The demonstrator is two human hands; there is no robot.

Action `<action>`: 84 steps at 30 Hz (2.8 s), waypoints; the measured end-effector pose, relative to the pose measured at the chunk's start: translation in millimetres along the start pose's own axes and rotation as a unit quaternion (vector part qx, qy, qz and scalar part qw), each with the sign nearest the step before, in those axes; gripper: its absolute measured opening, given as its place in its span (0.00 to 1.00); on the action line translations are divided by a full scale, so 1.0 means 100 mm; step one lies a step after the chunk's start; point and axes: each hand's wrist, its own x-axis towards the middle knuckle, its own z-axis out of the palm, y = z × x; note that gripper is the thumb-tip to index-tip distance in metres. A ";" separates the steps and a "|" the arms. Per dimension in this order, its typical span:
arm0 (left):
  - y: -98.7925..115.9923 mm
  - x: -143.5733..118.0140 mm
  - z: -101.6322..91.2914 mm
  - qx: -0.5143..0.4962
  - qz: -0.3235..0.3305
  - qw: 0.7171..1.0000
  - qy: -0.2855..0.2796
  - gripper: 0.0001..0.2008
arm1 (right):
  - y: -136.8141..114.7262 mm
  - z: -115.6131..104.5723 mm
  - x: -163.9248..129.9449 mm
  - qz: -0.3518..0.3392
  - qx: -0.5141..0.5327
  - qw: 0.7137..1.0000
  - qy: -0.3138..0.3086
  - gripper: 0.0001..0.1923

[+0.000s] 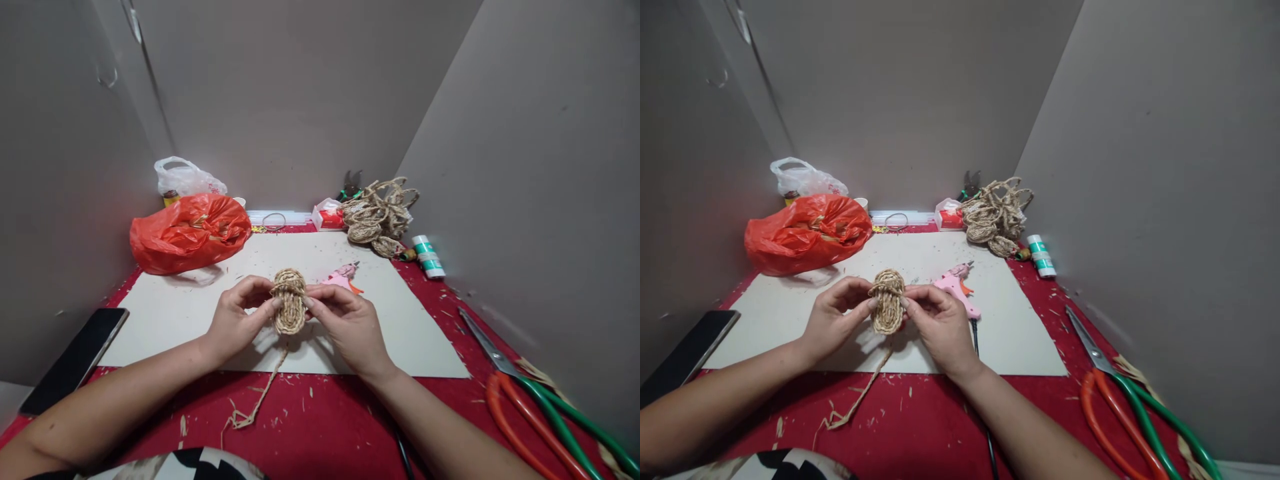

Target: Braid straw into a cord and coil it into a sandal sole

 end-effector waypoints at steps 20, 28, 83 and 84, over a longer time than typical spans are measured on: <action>0.06 0.06 0.07 -0.357 -0.253 0.897 -0.065 0.13 | -0.02 0.08 -0.04 0.124 0.106 0.982 -0.093 0.10; 0.03 0.09 0.05 -0.393 -0.287 0.867 -0.107 0.08 | -0.01 0.05 -0.04 0.071 0.037 0.992 -0.099 0.07; 0.14 0.07 0.02 -0.105 -0.277 0.950 -0.102 0.07 | 0.00 -0.07 -0.05 -0.210 -0.264 0.926 -0.170 0.07; 0.12 0.07 0.03 -0.129 -0.296 0.941 -0.100 0.07 | -0.01 -0.07 -0.05 -0.222 -0.264 0.924 -0.166 0.08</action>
